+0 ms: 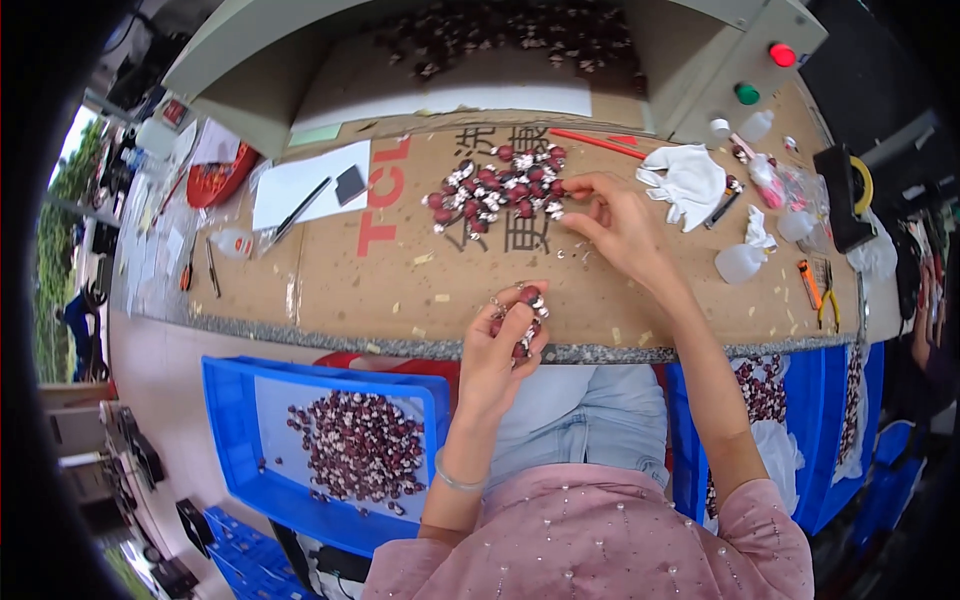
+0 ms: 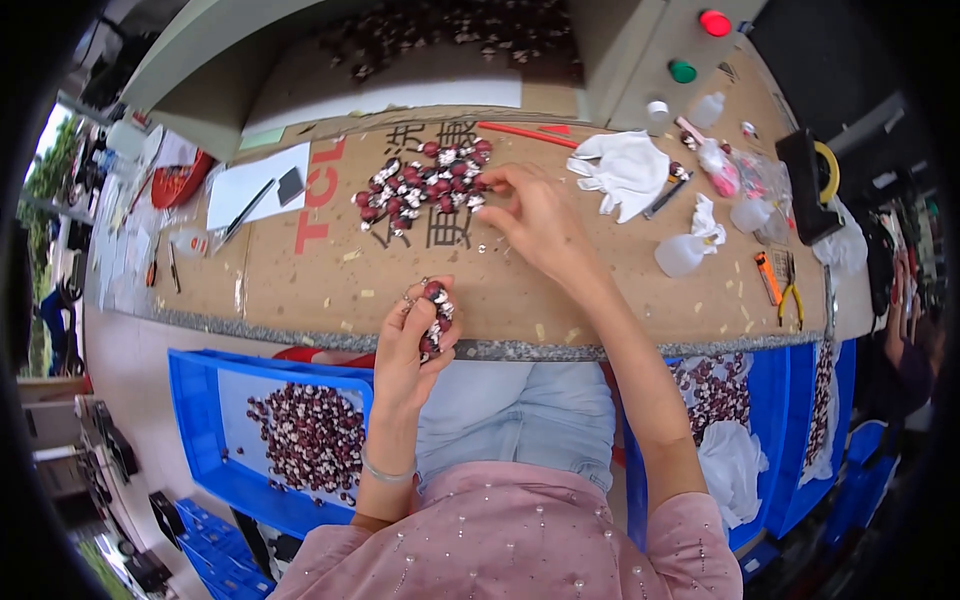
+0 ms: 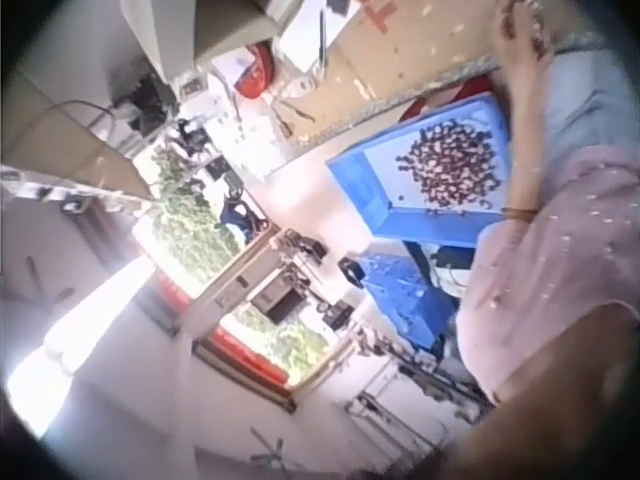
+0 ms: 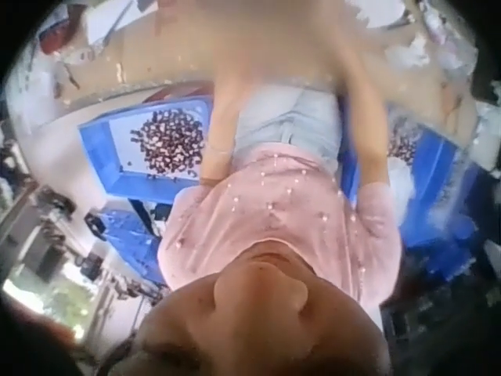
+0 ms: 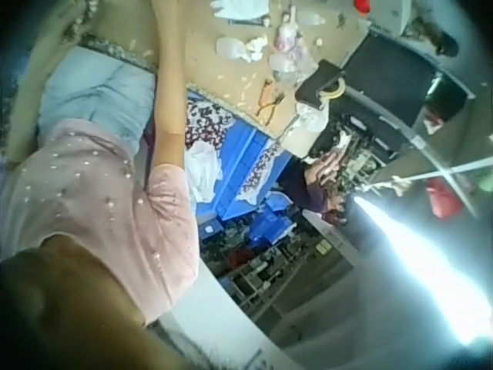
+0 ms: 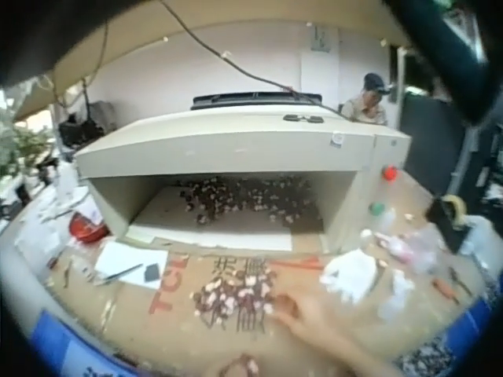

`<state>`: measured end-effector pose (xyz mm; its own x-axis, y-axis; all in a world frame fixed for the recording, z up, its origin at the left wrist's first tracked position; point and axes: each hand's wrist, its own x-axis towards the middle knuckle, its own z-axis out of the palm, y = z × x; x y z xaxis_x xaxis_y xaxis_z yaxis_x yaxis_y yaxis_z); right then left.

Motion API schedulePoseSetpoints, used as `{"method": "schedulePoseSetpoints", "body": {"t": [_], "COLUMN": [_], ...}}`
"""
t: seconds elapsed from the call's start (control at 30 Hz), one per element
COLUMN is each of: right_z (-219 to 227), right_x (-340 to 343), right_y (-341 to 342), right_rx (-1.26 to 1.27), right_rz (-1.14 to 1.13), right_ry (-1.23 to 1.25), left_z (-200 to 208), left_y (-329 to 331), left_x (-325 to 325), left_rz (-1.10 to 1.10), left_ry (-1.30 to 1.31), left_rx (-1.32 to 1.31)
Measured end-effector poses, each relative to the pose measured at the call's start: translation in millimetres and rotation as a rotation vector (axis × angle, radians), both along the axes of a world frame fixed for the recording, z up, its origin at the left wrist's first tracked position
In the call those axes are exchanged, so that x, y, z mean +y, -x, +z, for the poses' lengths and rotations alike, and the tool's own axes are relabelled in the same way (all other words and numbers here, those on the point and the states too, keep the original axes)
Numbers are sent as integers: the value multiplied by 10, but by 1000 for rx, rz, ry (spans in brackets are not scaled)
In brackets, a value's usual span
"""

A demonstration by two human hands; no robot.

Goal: The person assembles small plastic toy components by hand, picking parts from blue bins and joining them to create finished assemblies.

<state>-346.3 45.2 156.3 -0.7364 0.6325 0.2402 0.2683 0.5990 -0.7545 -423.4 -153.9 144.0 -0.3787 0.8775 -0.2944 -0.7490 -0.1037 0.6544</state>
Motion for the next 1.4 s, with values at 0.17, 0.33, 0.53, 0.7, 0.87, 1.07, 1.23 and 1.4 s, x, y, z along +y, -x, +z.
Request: {"method": "schedulePoseSetpoints", "body": {"t": [0.17, 0.33, 0.53, 0.7, 0.87, 1.07, 1.23, 1.4], "right_z": [1, -65, 110, 268, 142, 67, 58, 86], "right_x": [-125, -128, -208, -576, -698, -836, -1017, -1100], "right_y": [300, 274, -147, -440, -565, -686, -689, -723], "right_rx": [3, -12, 205, 438, 488, 452, 478, 451], "right_rz": [-110, -125, -164, -3, 43, -15, -41, -112], "right_ry": [-41, -51, 148, 675, 788, 1005, 1029, 1112], "left_z": [121, 141, 279, -327, -597, 159, 264, 138], "left_y": [-1, 38, 276, 820, 688, 229, -273, -382], "left_x": [6, -83, -855, -2402, -2401, -1202, -417, -155], "left_rz": [61, 90, 218, 340, 196, 574, 175, 162], "left_ry": [85, 113, 469, 1124, 1683, 594, 146, 58], "left_rx": [113, 183, 518, 949, 1350, 1272, 654, 556]}}
